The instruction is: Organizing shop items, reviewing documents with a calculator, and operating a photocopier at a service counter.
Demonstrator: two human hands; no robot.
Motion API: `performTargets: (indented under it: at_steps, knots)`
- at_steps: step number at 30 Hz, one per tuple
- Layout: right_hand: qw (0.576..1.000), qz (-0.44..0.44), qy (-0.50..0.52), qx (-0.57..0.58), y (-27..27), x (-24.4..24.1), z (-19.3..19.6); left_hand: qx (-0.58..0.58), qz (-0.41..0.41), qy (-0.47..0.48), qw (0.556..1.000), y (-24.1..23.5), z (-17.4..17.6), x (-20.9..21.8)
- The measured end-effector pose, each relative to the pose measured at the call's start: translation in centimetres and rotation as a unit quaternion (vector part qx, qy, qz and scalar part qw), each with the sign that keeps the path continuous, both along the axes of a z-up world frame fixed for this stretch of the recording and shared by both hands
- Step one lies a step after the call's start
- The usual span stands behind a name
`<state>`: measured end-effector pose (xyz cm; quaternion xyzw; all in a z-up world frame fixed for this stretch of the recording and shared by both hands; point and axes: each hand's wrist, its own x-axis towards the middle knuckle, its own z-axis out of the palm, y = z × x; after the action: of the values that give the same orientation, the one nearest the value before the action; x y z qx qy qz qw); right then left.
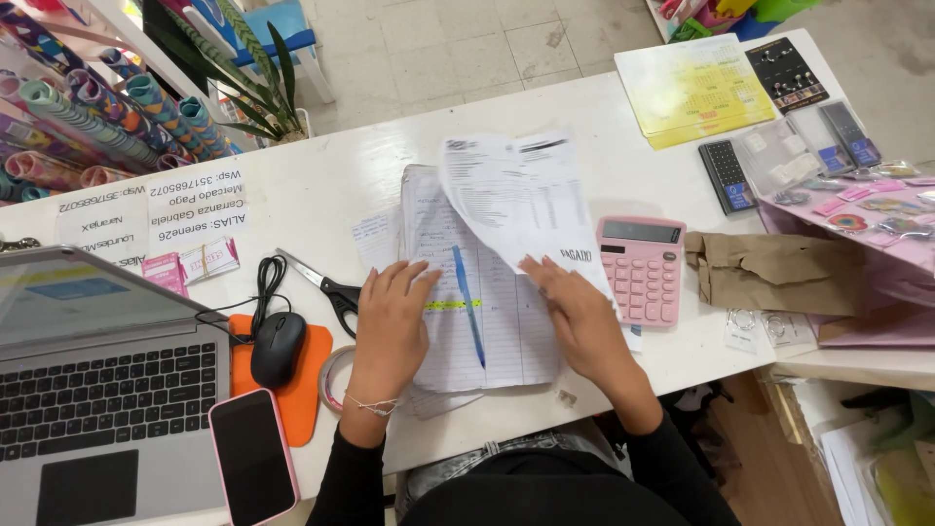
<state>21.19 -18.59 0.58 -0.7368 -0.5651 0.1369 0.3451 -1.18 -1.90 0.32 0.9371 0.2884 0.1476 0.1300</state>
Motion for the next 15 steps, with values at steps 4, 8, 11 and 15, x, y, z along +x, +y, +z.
performTargets:
  at_steps: [4,8,11,15]
  knots:
    - [0.999,-0.015,-0.011,0.04,-0.4,0.4,1.9,-0.1,-0.085,-0.031,0.991,-2.0,0.2,1.7]
    - [0.997,0.012,-0.075,-0.001,-0.7,-0.5,2.5,0.081,0.079,0.001,0.994,-3.9,-2.0,4.3]
    - [0.995,0.03,-0.088,-0.037,-1.1,-1.3,2.3,0.124,0.146,0.054,0.98,-4.0,-3.7,4.8]
    - [0.99,0.056,-0.093,-0.092,-1.6,-2.1,2.9,0.032,0.189,0.065,0.979,-2.7,-2.7,3.3]
